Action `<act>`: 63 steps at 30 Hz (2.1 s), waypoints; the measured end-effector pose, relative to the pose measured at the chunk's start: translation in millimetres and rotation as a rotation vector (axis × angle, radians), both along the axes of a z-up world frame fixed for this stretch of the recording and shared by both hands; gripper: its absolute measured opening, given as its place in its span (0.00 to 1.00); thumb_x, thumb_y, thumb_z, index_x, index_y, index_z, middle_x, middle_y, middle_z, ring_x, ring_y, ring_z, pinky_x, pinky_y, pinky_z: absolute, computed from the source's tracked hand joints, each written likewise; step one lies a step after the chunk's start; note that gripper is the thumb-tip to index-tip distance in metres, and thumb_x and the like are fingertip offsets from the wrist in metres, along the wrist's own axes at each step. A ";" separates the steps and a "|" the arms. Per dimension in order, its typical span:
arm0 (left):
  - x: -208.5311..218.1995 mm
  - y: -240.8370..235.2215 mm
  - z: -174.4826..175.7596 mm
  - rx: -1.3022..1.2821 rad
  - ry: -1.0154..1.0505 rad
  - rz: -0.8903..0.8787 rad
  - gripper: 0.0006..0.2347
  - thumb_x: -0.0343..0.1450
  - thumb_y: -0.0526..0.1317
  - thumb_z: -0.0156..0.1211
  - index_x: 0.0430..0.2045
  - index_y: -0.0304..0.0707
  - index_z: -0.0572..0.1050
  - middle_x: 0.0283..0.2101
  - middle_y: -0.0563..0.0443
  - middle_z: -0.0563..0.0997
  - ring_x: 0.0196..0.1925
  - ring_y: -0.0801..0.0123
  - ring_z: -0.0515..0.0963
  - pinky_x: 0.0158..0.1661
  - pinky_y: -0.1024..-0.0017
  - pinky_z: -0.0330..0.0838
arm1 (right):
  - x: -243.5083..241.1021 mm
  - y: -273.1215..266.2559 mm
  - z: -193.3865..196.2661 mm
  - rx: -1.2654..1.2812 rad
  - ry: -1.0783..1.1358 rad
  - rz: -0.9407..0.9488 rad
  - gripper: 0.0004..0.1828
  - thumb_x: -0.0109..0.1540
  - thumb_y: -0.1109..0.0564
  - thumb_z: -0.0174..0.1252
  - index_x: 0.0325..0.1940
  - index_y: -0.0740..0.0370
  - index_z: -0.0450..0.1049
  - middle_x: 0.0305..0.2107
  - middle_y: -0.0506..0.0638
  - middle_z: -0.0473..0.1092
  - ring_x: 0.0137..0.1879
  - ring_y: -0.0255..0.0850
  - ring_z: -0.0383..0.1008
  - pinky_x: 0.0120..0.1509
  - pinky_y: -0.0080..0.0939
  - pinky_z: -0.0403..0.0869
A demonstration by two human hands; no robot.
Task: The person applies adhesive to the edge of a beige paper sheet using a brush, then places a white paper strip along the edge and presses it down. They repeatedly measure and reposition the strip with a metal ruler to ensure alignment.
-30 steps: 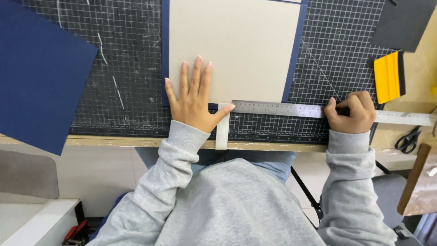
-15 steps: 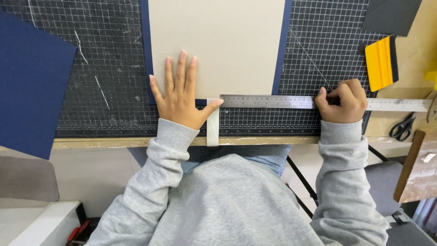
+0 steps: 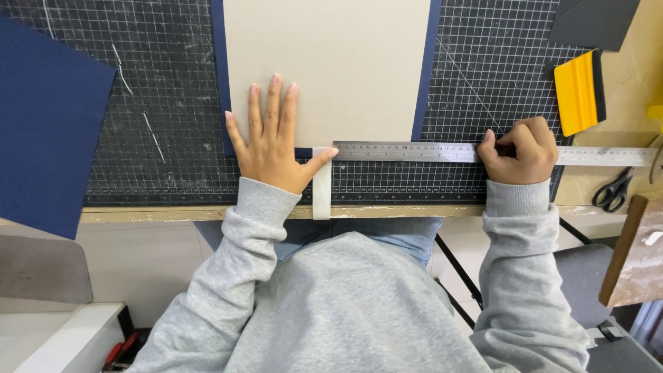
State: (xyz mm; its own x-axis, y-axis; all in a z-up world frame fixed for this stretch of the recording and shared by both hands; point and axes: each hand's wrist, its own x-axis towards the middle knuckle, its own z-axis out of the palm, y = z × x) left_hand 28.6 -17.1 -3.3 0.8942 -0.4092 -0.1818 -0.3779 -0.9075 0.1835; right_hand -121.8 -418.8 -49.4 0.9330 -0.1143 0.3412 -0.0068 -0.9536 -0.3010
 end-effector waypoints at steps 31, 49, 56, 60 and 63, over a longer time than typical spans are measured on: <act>-13.2 23.6 -6.8 -0.288 -0.056 0.114 0.49 0.62 0.75 0.66 0.73 0.55 0.53 0.78 0.46 0.48 0.81 0.46 0.46 0.71 0.28 0.43 | -11.4 -10.8 -7.9 0.043 0.017 -0.039 0.25 0.66 0.69 0.78 0.25 0.67 0.68 0.35 0.58 0.68 0.37 0.47 0.67 0.36 0.44 0.67; -21.9 23.7 -4.8 -0.488 -0.440 -0.415 0.10 0.75 0.47 0.64 0.45 0.46 0.83 0.52 0.52 0.83 0.57 0.57 0.80 0.59 0.50 0.66 | -3.4 -7.7 -4.2 0.027 -0.003 -0.014 0.25 0.62 0.68 0.77 0.23 0.65 0.66 0.30 0.58 0.67 0.32 0.46 0.64 0.31 0.42 0.65; -23.4 23.3 -13.1 -0.459 -0.483 -0.429 0.09 0.75 0.46 0.66 0.44 0.45 0.84 0.53 0.50 0.84 0.58 0.56 0.80 0.63 0.50 0.61 | -2.1 -7.4 -2.6 0.051 0.023 0.000 0.25 0.64 0.69 0.77 0.25 0.66 0.66 0.32 0.58 0.66 0.36 0.46 0.65 0.35 0.43 0.67; -22.7 22.7 -9.4 -0.457 -0.469 -0.430 0.08 0.74 0.44 0.68 0.43 0.47 0.85 0.54 0.50 0.83 0.58 0.56 0.79 0.62 0.50 0.62 | -1.6 -6.3 -3.3 0.073 0.014 0.008 0.25 0.64 0.70 0.77 0.25 0.67 0.65 0.32 0.58 0.66 0.37 0.47 0.65 0.37 0.44 0.67; -23.2 21.6 -9.0 -0.453 -0.476 -0.419 0.06 0.74 0.44 0.69 0.42 0.49 0.85 0.54 0.51 0.83 0.57 0.56 0.80 0.62 0.51 0.63 | -2.7 -8.8 -5.8 0.061 0.020 0.001 0.25 0.64 0.70 0.78 0.25 0.66 0.66 0.32 0.57 0.66 0.37 0.46 0.65 0.36 0.43 0.66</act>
State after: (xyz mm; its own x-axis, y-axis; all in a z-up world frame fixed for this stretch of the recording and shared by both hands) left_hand 5.4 4.5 -12.3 0.5885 -0.6726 0.4486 -0.8037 -0.5468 0.2346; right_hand -124.5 -427.6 -55.3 0.9398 -0.1334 0.3145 -0.0125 -0.9334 -0.3585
